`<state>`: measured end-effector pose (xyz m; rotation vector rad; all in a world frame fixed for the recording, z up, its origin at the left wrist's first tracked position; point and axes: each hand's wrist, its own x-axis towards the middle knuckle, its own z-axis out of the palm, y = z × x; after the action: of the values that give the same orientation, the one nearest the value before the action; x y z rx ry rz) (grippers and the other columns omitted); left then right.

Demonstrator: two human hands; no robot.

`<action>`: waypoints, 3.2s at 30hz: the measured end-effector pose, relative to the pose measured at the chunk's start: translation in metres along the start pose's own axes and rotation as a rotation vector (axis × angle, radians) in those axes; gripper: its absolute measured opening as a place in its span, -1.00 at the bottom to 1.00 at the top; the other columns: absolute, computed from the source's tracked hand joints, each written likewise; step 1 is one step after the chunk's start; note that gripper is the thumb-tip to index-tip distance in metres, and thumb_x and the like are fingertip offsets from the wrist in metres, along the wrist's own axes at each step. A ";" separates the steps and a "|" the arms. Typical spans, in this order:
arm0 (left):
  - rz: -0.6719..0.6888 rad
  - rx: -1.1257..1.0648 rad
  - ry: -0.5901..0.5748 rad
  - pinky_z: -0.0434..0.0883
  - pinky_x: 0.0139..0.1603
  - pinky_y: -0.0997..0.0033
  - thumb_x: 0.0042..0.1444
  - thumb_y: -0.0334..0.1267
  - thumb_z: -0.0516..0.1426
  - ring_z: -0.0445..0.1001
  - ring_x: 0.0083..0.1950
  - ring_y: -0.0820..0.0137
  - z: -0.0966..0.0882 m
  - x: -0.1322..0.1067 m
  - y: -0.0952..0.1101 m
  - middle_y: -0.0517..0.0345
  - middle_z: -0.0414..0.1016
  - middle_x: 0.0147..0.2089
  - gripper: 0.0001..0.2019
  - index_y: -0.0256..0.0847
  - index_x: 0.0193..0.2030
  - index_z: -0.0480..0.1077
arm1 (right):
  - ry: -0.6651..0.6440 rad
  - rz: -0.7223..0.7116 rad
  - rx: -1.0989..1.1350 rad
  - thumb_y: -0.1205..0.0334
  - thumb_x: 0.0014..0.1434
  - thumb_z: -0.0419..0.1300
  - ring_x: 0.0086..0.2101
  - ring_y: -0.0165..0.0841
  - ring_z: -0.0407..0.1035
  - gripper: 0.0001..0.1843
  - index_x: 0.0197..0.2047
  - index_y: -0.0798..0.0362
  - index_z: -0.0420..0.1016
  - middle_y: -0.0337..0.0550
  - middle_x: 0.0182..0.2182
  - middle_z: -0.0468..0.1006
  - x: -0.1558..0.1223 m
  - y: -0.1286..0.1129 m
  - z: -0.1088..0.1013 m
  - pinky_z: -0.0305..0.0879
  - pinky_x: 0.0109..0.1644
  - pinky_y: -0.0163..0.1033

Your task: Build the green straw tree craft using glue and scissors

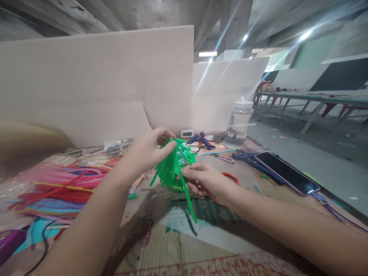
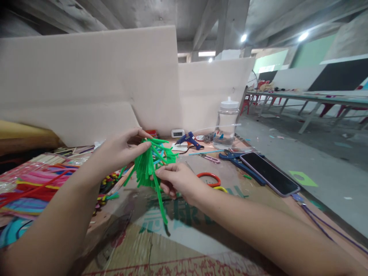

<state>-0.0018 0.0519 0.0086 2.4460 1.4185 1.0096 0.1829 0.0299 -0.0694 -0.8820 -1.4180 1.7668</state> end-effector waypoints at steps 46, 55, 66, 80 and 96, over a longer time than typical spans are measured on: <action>0.180 -0.344 -0.164 0.40 0.14 0.23 0.26 -0.12 0.11 0.50 0.06 0.29 0.007 0.007 -0.028 0.05 0.55 0.06 -0.69 -0.17 0.07 0.44 | 0.135 -0.327 -0.886 0.14 0.24 0.13 -0.61 -0.45 0.28 -0.68 -0.01 0.07 0.52 -0.32 -0.65 0.40 -0.014 -0.057 -0.031 0.15 -0.54 -0.33; 0.225 -0.282 -0.118 0.36 0.21 0.24 0.27 -0.16 0.11 0.47 0.11 0.28 0.018 0.004 -0.011 0.08 0.51 0.12 -0.70 -0.13 0.09 0.46 | 0.097 -0.236 -0.821 0.15 0.20 0.18 -0.67 -0.48 0.30 -0.79 -0.12 0.05 0.40 -0.40 -0.69 0.39 -0.016 -0.056 -0.026 0.17 -0.58 -0.37; 0.108 -0.340 -0.054 0.41 0.14 0.22 0.27 -0.09 0.09 0.47 0.11 0.25 0.024 0.009 -0.025 0.03 0.51 0.11 -0.65 -0.17 0.11 0.42 | 0.128 -0.094 -0.505 0.03 0.23 0.17 -0.72 -0.50 0.22 -0.66 -0.03 0.05 0.47 -0.33 -0.69 0.44 -0.023 -0.027 -0.050 0.09 -0.65 -0.39; 0.159 -0.149 -0.223 0.02 0.45 0.08 0.26 -0.23 0.02 0.05 0.46 0.17 0.013 -0.013 -0.006 0.14 0.07 0.47 -0.41 -0.08 0.43 0.05 | -0.083 -0.064 0.206 0.12 0.14 0.29 -0.80 -0.58 0.02 -0.76 -0.26 0.05 0.32 -0.45 -0.75 0.40 -0.009 -0.006 -0.012 0.02 -0.74 -0.47; 0.338 -0.038 -0.209 0.00 0.47 0.04 0.20 -0.32 0.08 -0.05 0.49 0.17 0.011 -0.036 -0.004 0.12 -0.11 0.52 -0.24 -0.02 0.48 -0.17 | -0.155 -0.054 0.181 0.08 0.12 0.29 -0.80 -0.61 0.03 -0.62 -0.59 0.11 0.35 -0.38 -0.78 0.34 -0.014 -0.003 -0.012 0.06 -0.73 -0.46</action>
<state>-0.0095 0.0271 -0.0186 2.7256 0.9360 0.7949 0.2000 0.0248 -0.0672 -0.6187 -1.3391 1.9217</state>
